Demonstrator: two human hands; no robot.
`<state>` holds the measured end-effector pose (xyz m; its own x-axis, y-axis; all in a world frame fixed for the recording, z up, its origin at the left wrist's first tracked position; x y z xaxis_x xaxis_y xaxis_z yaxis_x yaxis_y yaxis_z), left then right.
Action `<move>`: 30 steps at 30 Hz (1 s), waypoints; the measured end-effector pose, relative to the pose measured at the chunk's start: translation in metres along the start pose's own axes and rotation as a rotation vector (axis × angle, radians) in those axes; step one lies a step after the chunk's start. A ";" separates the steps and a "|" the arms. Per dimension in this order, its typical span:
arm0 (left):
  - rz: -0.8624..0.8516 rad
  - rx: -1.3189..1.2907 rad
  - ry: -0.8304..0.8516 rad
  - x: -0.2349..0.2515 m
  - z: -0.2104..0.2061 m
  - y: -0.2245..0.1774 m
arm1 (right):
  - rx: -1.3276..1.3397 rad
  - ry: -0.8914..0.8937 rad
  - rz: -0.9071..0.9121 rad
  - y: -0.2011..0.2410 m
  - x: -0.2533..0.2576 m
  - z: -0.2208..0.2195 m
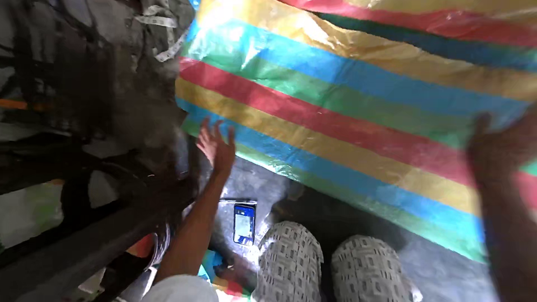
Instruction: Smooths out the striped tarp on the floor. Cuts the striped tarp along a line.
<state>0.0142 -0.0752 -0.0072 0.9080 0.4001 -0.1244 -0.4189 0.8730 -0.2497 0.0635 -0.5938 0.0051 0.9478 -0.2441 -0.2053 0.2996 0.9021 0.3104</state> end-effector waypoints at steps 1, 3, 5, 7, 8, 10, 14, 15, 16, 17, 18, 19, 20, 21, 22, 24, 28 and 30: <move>-0.147 -0.027 0.081 -0.025 -0.018 -0.030 | 0.029 0.001 0.096 0.040 -0.030 -0.017; -0.323 -0.070 0.187 -0.070 -0.055 -0.071 | 0.091 0.074 0.266 0.115 -0.086 -0.067; -0.345 -0.086 0.165 -0.087 -0.088 -0.090 | 0.136 0.102 0.379 0.166 -0.122 -0.130; -0.350 -0.089 0.139 -0.092 -0.110 -0.095 | 0.166 0.102 0.443 0.185 -0.138 -0.175; -0.364 -0.071 0.127 -0.093 -0.118 -0.094 | 0.157 0.085 0.459 0.181 -0.141 -0.187; -0.426 -0.027 0.067 -0.087 -0.130 -0.082 | 0.115 0.026 0.481 0.148 -0.142 -0.192; -0.430 0.061 0.091 -0.030 -0.110 -0.012 | -0.158 0.089 0.379 -0.011 -0.145 -0.158; -0.385 0.091 0.087 -0.011 -0.098 0.012 | -0.181 0.053 0.324 -0.063 -0.149 -0.143; -0.328 0.108 0.081 0.008 -0.085 0.032 | -0.181 0.008 0.260 -0.112 -0.154 -0.129; -0.276 0.115 0.063 0.025 -0.071 0.050 | -0.165 -0.039 0.168 -0.152 -0.159 -0.116; -0.240 0.121 0.039 0.041 -0.059 0.064 | -0.154 -0.083 0.038 -0.180 -0.163 -0.106; -0.214 0.127 0.020 0.054 -0.053 0.078 | -0.148 -0.110 -0.104 -0.198 -0.165 -0.098; -0.198 0.127 -0.007 0.062 -0.050 0.087 | -0.146 -0.147 -0.211 -0.208 -0.168 -0.092; -0.178 0.120 -0.029 0.068 -0.050 0.089 | -0.144 -0.176 -0.282 -0.212 -0.169 -0.089; -0.136 0.112 -0.007 0.071 -0.049 0.087 | -0.145 -0.187 -0.324 -0.212 -0.170 -0.089; -0.082 0.096 0.054 0.071 -0.042 0.079 | -0.164 -0.156 -0.360 -0.212 -0.169 -0.091; 0.342 0.266 0.405 0.040 0.007 -0.030 | -0.216 -0.045 -0.368 -0.209 -0.170 -0.085; 0.069 0.148 0.203 0.016 -0.001 -0.037 | -0.159 -0.039 -0.348 -0.171 -0.168 -0.078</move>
Point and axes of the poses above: each hand's wrist, its own x-axis towards the middle knuckle, its own z-axis out of the back of the hand, y = z × x, the point moved 4 cm from there along x, towards the middle knuckle, and after that the axes turned 2 degrees about -x, right-handed, at the moved point
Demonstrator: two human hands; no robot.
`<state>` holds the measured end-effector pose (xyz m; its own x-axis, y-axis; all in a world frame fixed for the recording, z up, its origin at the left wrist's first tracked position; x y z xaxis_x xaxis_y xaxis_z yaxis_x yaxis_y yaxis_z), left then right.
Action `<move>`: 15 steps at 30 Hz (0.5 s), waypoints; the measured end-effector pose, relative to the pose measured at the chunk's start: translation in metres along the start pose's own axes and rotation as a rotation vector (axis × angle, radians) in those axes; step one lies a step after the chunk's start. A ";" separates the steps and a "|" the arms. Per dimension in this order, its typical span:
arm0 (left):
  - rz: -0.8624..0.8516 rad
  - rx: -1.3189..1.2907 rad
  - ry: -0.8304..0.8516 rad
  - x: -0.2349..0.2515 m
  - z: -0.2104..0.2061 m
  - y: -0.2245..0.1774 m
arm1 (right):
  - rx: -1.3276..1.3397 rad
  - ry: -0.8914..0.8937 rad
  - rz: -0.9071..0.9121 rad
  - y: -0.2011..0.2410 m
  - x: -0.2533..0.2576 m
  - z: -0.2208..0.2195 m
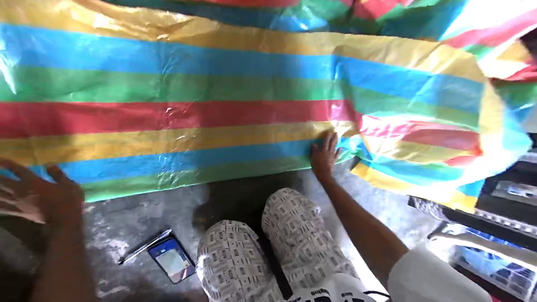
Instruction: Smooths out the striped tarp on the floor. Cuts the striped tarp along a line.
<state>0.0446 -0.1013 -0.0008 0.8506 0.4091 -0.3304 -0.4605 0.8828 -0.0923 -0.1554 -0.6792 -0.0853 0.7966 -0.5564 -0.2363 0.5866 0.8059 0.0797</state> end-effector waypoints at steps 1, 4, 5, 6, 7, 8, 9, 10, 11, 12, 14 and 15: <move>-0.200 -0.078 -0.085 -0.014 -0.021 -0.006 | 0.062 -0.013 0.061 0.034 -0.010 0.004; -0.575 -0.197 -0.034 -0.096 -0.091 -0.084 | 0.158 -0.046 0.409 0.165 -0.039 -0.010; -0.640 -0.205 -0.012 -0.121 -0.116 -0.110 | 0.172 -0.047 0.538 0.201 -0.043 -0.023; -0.674 -0.182 -0.009 -0.141 -0.137 -0.131 | 0.184 -0.026 0.638 0.225 -0.047 -0.035; -0.675 -0.146 -0.008 -0.154 -0.154 -0.144 | 0.189 0.029 0.693 0.234 -0.051 -0.042; -0.668 -0.123 -0.024 -0.161 -0.166 -0.148 | 0.193 0.067 0.719 0.228 -0.052 -0.042; -0.672 -0.130 -0.075 -0.161 -0.172 -0.143 | 0.202 0.051 0.732 0.209 -0.051 -0.039; -0.681 -0.152 -0.127 -0.153 -0.172 -0.131 | 0.168 -0.028 0.729 0.185 -0.048 -0.038; -0.701 -0.185 -0.129 -0.139 -0.166 -0.113 | 0.149 -0.115 0.691 0.158 -0.038 -0.037; -0.729 -0.210 -0.114 -0.122 -0.158 -0.092 | 0.147 -0.180 0.624 0.128 -0.024 -0.035; -0.714 -0.148 -0.056 -0.083 -0.135 -0.047 | 0.099 -0.212 0.406 0.064 0.000 -0.023; -0.663 -0.108 -0.025 -0.062 -0.123 -0.023 | 0.044 -0.179 0.290 0.033 0.008 -0.020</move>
<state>-0.0293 -0.1750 -0.0934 0.9672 -0.2052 -0.1497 0.1395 0.9217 -0.3620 -0.1328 -0.6525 -0.1037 0.9417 -0.3355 -0.0245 0.3349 0.9283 0.1616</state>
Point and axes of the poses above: each hand's wrist, its own x-axis towards the middle knuckle, its own z-axis out of the back of the hand, y = z × x, the point moved 4 cm from there along x, towards the middle knuckle, and after that the axes turned 2 degrees about -x, right-handed, at the moved point
